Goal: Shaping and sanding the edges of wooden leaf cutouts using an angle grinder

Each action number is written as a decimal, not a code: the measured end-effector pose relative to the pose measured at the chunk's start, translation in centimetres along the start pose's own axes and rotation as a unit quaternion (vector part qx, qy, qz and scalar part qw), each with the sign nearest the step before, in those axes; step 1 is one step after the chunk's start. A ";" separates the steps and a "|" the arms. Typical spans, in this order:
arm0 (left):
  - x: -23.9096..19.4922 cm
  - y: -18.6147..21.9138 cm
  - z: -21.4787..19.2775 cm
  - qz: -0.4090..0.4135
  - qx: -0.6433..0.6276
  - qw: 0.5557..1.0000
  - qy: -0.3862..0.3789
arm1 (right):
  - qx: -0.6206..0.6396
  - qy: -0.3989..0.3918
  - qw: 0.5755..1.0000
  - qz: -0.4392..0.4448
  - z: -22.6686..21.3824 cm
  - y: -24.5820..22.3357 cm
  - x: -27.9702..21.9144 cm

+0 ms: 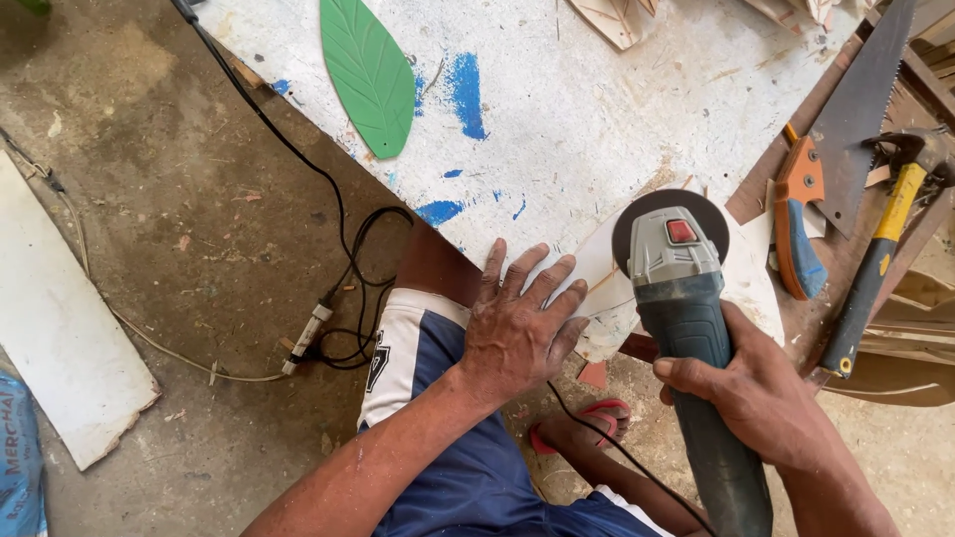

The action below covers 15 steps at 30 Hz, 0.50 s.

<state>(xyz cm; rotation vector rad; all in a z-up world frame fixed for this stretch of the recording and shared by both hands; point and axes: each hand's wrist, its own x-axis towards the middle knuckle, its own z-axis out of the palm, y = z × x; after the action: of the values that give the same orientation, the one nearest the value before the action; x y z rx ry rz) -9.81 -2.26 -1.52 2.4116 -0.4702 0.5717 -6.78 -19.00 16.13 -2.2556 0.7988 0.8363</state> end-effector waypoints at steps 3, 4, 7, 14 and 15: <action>0.0 0.0 -0.2 0.001 -0.003 1.000 -0.006 | 0.063 -0.023 0.996 -0.065 -0.1 1.0 2.2; 0.0 0.0 -0.1 -0.001 -0.002 1.000 -0.005 | 0.062 -0.025 0.996 -0.066 -0.2 0.2 2.0; 0.1 0.0 -0.1 -0.003 -0.005 1.000 0.000 | 0.048 -0.032 0.997 -0.055 -0.3 -1.7 1.7; 1.1 0.9 0.9 -0.036 -0.004 0.999 0.022 | 0.110 -0.010 0.988 -0.104 -0.5 -1.1 1.2; 1.3 1.1 1.2 -0.051 0.002 0.999 0.015 | 0.122 -0.025 0.987 -0.107 -0.8 -0.3 1.0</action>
<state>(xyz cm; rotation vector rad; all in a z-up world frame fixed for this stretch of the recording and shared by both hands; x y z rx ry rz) -8.87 -4.09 -1.21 2.4112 -0.3317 0.5626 -5.62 -19.71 16.04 -2.0512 0.5888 0.6550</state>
